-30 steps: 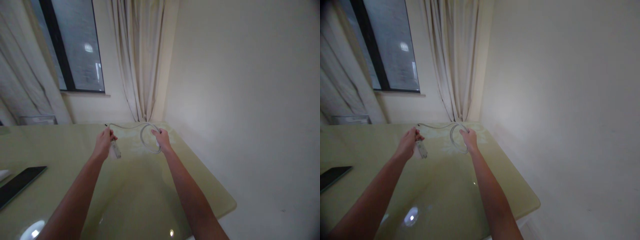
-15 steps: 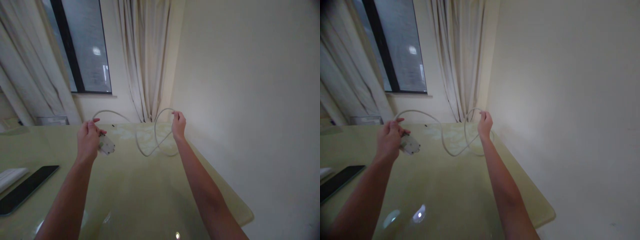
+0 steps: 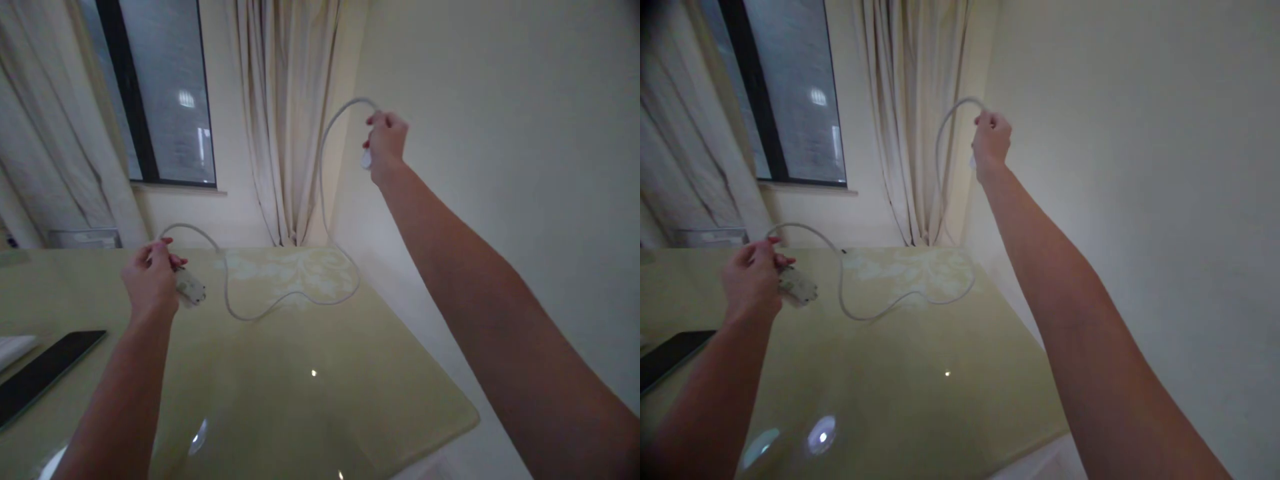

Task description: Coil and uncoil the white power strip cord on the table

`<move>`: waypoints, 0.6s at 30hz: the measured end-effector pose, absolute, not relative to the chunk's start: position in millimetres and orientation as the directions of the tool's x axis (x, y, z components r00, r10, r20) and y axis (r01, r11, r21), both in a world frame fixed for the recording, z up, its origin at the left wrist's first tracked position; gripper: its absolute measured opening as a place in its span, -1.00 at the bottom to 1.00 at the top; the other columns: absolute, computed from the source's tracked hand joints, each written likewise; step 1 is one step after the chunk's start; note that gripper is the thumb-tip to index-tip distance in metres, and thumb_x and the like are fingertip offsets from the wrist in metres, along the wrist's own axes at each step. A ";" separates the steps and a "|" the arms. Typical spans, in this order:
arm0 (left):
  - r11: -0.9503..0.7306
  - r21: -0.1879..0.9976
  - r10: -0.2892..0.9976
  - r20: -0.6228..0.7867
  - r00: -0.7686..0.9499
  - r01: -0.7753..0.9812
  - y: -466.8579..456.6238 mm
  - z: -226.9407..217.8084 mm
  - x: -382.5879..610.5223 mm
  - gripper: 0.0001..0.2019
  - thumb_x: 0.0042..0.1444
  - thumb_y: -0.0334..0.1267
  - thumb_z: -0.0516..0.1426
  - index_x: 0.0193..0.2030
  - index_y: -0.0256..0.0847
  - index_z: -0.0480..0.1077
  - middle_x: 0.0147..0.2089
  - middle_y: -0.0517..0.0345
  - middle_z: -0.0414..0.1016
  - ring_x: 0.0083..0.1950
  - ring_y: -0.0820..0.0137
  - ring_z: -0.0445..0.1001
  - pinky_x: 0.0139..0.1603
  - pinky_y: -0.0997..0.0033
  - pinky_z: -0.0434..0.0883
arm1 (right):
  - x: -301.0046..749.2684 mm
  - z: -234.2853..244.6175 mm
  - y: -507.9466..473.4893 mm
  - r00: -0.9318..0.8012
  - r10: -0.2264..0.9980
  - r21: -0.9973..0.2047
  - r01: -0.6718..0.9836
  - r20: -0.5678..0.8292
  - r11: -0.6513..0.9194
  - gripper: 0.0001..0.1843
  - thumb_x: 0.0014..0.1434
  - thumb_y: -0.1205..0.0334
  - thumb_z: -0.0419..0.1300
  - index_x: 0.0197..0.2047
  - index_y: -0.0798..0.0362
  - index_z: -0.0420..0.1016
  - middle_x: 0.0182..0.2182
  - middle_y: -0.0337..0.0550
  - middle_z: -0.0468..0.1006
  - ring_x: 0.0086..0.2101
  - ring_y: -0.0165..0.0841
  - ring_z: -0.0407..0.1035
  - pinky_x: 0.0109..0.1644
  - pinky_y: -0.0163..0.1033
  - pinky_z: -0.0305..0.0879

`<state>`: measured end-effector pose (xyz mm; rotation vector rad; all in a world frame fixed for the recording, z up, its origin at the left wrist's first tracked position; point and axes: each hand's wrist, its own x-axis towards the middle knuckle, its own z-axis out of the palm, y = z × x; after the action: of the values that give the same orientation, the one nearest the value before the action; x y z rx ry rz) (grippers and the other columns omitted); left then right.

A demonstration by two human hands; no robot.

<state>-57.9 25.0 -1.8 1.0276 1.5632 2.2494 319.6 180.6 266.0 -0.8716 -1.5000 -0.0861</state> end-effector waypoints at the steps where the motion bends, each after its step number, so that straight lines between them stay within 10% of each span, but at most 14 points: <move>1: -0.387 0.895 0.580 0.422 -0.696 0.220 22.6 1.4 -55.7 -0.65 0.22 0.13 0.20 -0.13 -0.10 0.49 -0.46 0.20 0.30 -0.37 0.27 0.49 -0.40 0.28 0.44 | 310.1 257.3 170.7 0.129 0.629 -0.605 0.473 0.767 0.641 -0.33 0.49 0.18 -0.32 -0.36 0.31 0.49 -0.34 -0.14 0.56 -0.40 -0.58 0.48 -0.26 -0.31 0.28; 4: -0.336 0.938 0.750 0.319 -0.580 0.083 14.9 13.5 -42.5 -0.74 0.24 -0.01 0.22 -0.13 -0.15 0.53 -0.54 0.29 0.21 -0.42 0.35 0.44 -0.49 0.41 0.38 | 272.3 215.9 139.6 -0.036 0.856 -0.796 0.347 0.516 0.495 -0.70 0.39 0.39 0.16 -0.40 0.28 0.51 -0.58 -0.30 0.46 -0.54 -0.58 0.37 -0.33 -0.39 0.29; 8: -0.208 0.899 0.928 0.057 -0.368 -0.385 12.9 20.4 -15.1 -0.91 0.21 -0.25 0.22 -0.19 -0.19 0.49 -0.61 0.43 0.03 -0.54 0.47 0.32 -0.27 0.39 0.59 | 222.8 159.0 113.8 -0.277 0.872 -0.755 0.437 0.404 0.489 -0.76 0.39 0.40 0.18 -0.36 0.17 0.54 -0.62 -0.31 0.43 -0.56 -0.50 0.30 -0.38 -0.38 0.25; 12: -0.223 0.922 0.944 0.123 -0.307 -0.317 19.4 8.7 11.5 -0.80 0.19 -0.15 0.24 -0.14 -0.21 0.48 -0.54 0.39 0.26 -0.54 0.47 0.38 -0.32 0.38 0.54 | 186.9 127.2 109.4 -0.556 0.770 -0.363 0.679 0.313 0.638 -0.79 0.43 0.35 0.17 -0.22 0.13 0.61 -0.39 -0.16 0.61 -0.37 -0.37 0.42 -0.25 -0.31 0.22; 18: -0.449 0.849 0.799 0.521 -0.299 0.280 25.6 -7.5 16.4 -0.65 0.18 0.04 0.26 -0.06 -0.14 0.38 -0.44 0.25 0.50 -0.49 0.35 0.50 -0.43 0.41 0.36 | 171.6 125.9 103.4 -0.823 0.509 0.184 0.557 0.253 0.810 -0.75 0.53 0.27 0.08 -0.03 0.08 0.60 -0.05 0.01 0.58 -0.10 -0.24 0.40 -0.10 -0.25 0.12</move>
<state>16.4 25.6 -7.5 1.5542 1.3534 1.7986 171.6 103.4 125.9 -0.8341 -2.8037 -0.3733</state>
